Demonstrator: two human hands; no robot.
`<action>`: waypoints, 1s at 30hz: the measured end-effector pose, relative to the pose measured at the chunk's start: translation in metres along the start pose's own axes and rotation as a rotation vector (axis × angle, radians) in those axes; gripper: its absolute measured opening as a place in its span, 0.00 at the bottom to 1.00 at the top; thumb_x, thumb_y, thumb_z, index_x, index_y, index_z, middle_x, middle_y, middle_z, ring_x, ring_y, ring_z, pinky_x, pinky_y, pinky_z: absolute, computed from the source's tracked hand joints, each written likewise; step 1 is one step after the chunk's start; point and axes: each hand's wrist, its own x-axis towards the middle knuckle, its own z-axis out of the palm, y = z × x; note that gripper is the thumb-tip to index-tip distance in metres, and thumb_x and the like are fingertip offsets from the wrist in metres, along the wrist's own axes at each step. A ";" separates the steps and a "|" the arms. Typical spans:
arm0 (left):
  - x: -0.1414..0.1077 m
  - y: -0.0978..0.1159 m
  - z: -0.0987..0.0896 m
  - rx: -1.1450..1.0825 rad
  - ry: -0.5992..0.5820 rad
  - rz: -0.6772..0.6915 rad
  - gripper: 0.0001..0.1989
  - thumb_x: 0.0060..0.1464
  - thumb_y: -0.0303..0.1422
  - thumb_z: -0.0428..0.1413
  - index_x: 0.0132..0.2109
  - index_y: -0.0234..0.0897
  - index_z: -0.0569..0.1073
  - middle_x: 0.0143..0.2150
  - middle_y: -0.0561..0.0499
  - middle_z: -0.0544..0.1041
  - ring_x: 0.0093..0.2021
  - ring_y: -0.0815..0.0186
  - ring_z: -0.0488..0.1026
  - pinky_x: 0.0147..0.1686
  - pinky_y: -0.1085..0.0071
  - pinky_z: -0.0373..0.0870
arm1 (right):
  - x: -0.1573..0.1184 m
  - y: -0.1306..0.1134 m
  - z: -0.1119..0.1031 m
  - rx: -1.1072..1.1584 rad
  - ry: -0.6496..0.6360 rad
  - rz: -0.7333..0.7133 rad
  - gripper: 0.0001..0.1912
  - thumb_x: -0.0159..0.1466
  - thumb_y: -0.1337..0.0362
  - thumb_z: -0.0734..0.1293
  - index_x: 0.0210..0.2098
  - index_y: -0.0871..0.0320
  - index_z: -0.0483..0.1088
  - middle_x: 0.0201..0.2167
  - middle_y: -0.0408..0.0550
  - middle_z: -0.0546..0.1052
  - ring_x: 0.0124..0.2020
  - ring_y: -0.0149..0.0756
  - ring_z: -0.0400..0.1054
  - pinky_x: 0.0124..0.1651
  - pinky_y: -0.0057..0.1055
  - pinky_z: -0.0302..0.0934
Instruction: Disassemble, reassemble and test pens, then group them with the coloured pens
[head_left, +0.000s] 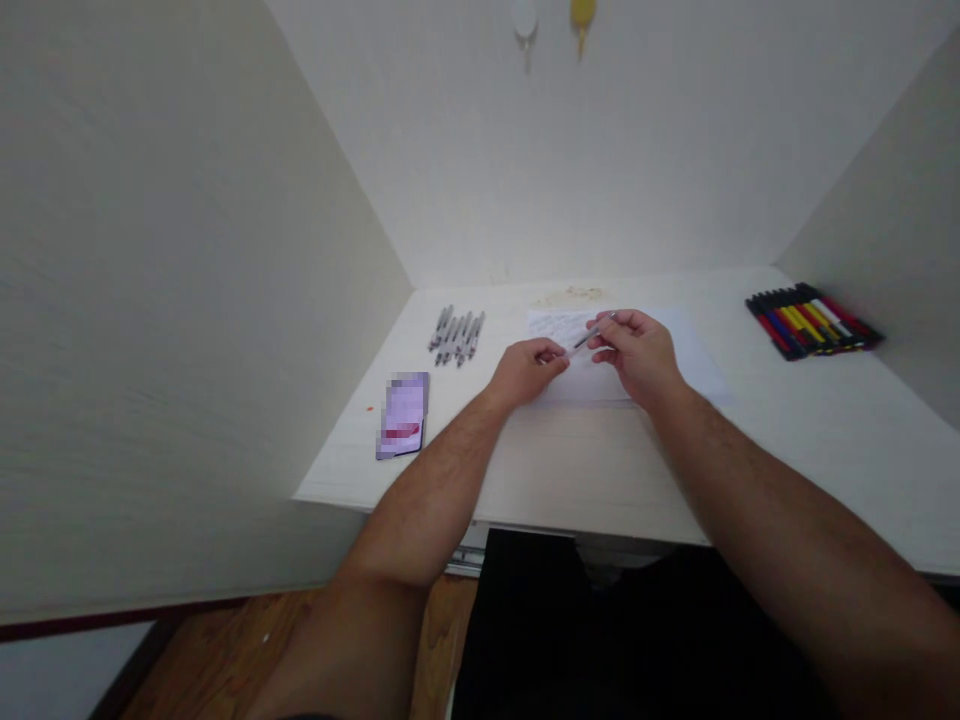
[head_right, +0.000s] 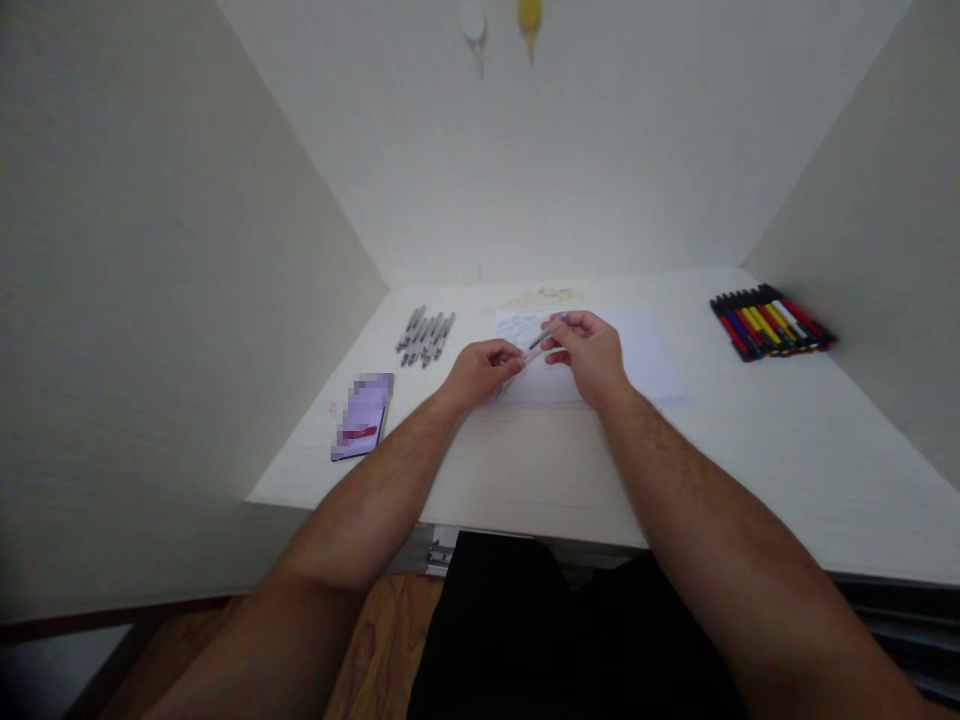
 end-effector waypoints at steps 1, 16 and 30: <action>0.000 0.000 0.000 0.012 0.003 0.009 0.10 0.53 0.36 0.58 0.38 0.36 0.80 0.33 0.51 0.79 0.32 0.69 0.72 0.33 0.73 0.67 | 0.000 0.000 -0.001 0.005 0.005 -0.004 0.14 0.52 0.58 0.74 0.32 0.58 0.69 0.38 0.48 0.77 0.28 0.27 0.71 0.25 0.24 0.67; 0.002 0.000 0.000 0.029 0.021 0.097 0.08 0.54 0.35 0.58 0.39 0.37 0.79 0.33 0.52 0.78 0.33 0.70 0.71 0.37 0.73 0.65 | 0.002 0.000 -0.002 -0.022 -0.015 0.026 0.14 0.52 0.60 0.74 0.32 0.57 0.67 0.35 0.46 0.77 0.29 0.28 0.71 0.26 0.24 0.68; 0.001 0.002 -0.002 0.071 0.024 0.105 0.09 0.54 0.36 0.56 0.36 0.36 0.78 0.32 0.52 0.77 0.33 0.69 0.69 0.35 0.72 0.64 | 0.001 0.002 -0.002 0.080 -0.023 0.021 0.16 0.48 0.60 0.77 0.29 0.58 0.69 0.32 0.44 0.78 0.27 0.29 0.72 0.24 0.24 0.69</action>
